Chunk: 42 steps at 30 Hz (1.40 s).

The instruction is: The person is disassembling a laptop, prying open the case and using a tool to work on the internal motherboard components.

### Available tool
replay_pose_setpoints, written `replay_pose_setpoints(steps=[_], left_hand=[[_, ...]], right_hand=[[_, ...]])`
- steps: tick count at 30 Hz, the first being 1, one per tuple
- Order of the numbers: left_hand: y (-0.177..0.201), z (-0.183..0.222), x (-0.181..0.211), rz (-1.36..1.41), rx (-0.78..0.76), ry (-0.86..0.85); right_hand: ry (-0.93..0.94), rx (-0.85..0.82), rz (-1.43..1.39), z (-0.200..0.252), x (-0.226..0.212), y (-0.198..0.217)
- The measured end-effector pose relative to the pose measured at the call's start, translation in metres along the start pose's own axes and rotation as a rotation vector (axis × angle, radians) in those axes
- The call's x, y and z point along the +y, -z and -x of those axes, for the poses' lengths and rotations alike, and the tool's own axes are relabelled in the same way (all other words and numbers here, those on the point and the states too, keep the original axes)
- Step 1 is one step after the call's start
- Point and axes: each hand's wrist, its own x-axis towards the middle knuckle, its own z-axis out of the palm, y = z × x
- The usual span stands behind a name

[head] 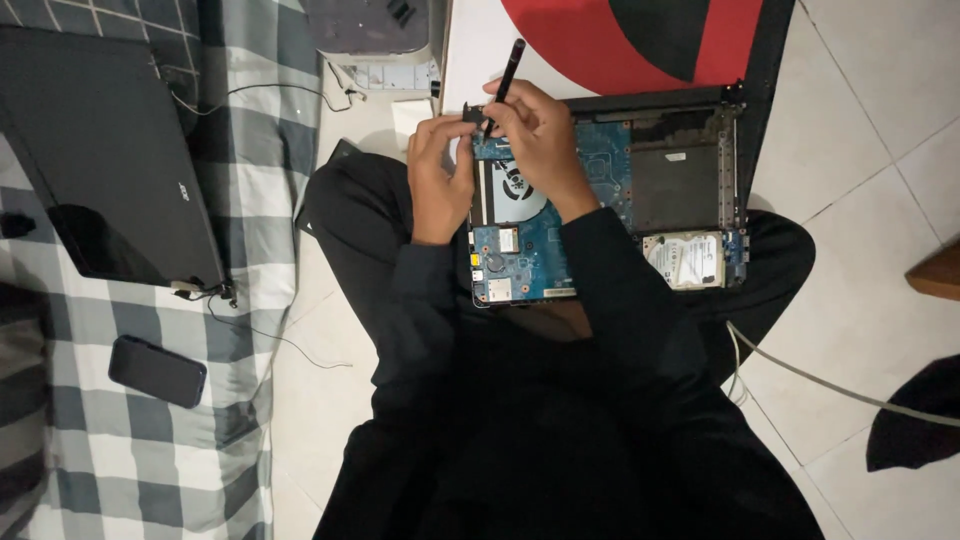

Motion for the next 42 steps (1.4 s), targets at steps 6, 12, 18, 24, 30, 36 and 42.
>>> replay_pose_setpoints(steps=[6, 12, 18, 24, 30, 36, 42], left_hand=[[-0.001, 0.001, 0.0, -0.001, -0.003, 0.015], [-0.001, -0.003, 0.0, 0.0, -0.01, -0.018], [0.001, -0.001, 0.009, 0.023, -0.03, -0.051], [0.007, -0.006, -0.01, 0.19, -0.029, 0.052], [0.036, -0.039, 0.059, 0.258, -0.214, -0.018], [0.022, -0.048, 0.075, 0.439, -0.261, -0.014], [0.017, -0.053, 0.062, 0.398, -0.163, -0.074]], right_hand=[[0.005, -0.006, -0.011, 0.0, 0.001, 0.001], [0.007, -0.079, -0.023, -0.001, -0.002, 0.005], [0.12, -0.192, -0.035, -0.001, 0.001, 0.011], [0.218, -0.223, -0.118, -0.002, 0.001, 0.007], [0.174, -0.318, -0.076, 0.0, 0.005, 0.017], [0.118, -0.346, -0.039, 0.002, 0.009, 0.017], [0.131, -0.357, -0.089, 0.002, 0.004, 0.018]])
